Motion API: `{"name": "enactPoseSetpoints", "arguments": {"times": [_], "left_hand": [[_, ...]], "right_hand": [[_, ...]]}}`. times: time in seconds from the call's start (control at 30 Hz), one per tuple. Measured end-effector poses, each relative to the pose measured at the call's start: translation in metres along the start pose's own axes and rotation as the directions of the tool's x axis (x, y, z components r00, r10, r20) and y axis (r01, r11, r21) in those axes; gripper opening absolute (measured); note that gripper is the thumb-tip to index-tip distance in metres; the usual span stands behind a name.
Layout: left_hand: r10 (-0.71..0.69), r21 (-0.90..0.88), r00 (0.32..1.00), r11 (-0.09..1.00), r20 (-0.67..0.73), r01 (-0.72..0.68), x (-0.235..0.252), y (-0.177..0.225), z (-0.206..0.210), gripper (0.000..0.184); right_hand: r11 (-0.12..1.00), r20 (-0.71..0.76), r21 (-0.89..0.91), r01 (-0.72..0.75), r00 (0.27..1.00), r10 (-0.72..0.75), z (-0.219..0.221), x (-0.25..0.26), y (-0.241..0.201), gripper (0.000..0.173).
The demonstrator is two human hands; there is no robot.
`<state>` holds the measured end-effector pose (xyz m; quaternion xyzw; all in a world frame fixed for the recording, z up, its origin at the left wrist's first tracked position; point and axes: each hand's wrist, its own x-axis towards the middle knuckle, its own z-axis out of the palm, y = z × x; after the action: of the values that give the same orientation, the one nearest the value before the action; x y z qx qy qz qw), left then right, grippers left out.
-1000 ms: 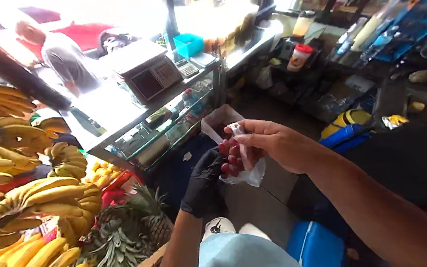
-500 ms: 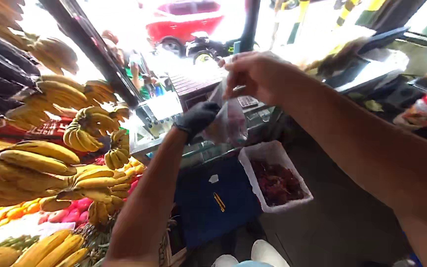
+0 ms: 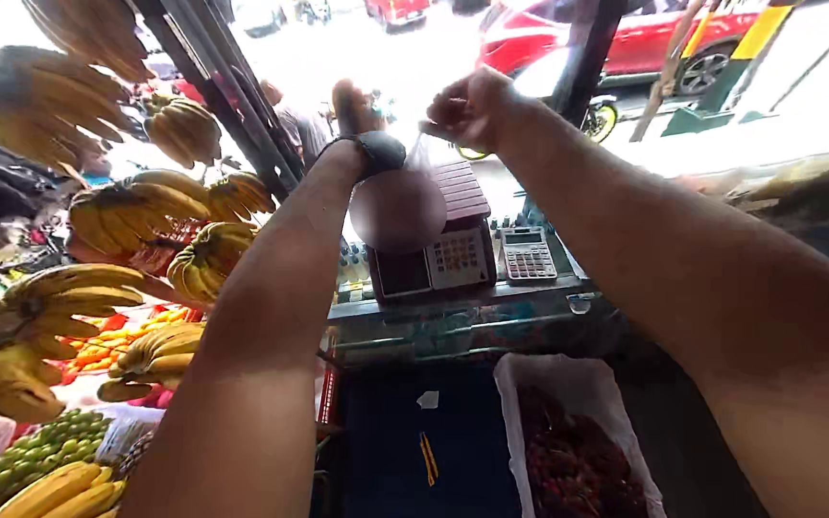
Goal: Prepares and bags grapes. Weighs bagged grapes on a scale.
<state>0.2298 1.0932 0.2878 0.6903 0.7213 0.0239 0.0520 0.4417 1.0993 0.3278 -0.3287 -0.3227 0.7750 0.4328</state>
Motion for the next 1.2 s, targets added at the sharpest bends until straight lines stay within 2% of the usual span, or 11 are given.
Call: {"name": "enactPoseSetpoints", "arguments": {"times": [0.1,0.27,0.33,0.5,0.6,0.67,0.8,0.87,1.0,1.13,1.2], "left_hand": [[0.124,0.068,0.976,0.988,0.178,-0.138,0.004,0.045,0.005,0.023],[0.216,0.061,0.975,0.974,0.057,-0.22,0.04,0.056,0.009,0.02],[0.237,0.084,0.968,0.966,0.088,-0.244,0.049,0.058,0.014,0.026],[0.187,0.048,0.981,0.981,0.05,-0.189,0.061,0.057,0.028,0.034],[0.178,0.042,0.983,0.983,0.046,-0.18,0.059,0.052,0.03,0.034],[0.163,0.036,0.986,0.986,0.042,-0.165,0.055,0.051,0.034,0.033],[0.158,0.156,0.987,0.976,-0.037,-0.15,0.052,0.05,0.041,0.046],[0.177,0.104,0.978,0.981,-0.107,-0.166,0.053,0.042,0.045,0.05],[0.125,-0.09,0.951,0.984,-0.281,-0.156,0.055,0.026,0.045,0.047],[-0.027,-0.126,0.948,0.992,-0.319,-0.014,0.06,0.014,0.043,0.053],[-0.13,-0.106,0.953,0.989,-0.274,0.104,0.066,0.009,0.043,0.066]], "right_hand": [[0.998,-0.049,0.053,-0.023,0.998,0.026,-0.037,0.025,0.002,0.026],[0.996,-0.066,0.06,0.061,0.996,-0.057,-0.075,0.042,-0.002,0.014],[0.998,-0.074,-0.005,0.055,0.996,-0.055,-0.086,0.048,-0.001,0.013],[0.907,-0.129,-0.415,-0.069,0.992,0.017,-0.093,0.052,0.001,0.022],[0.759,-0.134,-0.641,-0.112,0.99,0.033,-0.093,0.063,0.004,0.038],[0.665,-0.156,-0.737,-0.123,0.988,0.009,-0.091,0.072,0.014,0.04],[0.611,-0.12,-0.788,-0.08,0.992,-0.025,-0.081,0.076,0.032,0.043],[0.58,-0.128,-0.81,-0.084,0.991,-0.035,-0.076,0.075,0.038,0.04],[0.533,-0.241,-0.832,-0.152,0.965,-0.1,-0.068,0.071,0.037,0.051],[0.596,-0.374,-0.772,-0.22,0.916,-0.147,-0.072,0.088,0.036,0.087],[0.645,-0.382,-0.734,-0.213,0.915,-0.132,-0.072,0.091,0.035,0.087]]}}
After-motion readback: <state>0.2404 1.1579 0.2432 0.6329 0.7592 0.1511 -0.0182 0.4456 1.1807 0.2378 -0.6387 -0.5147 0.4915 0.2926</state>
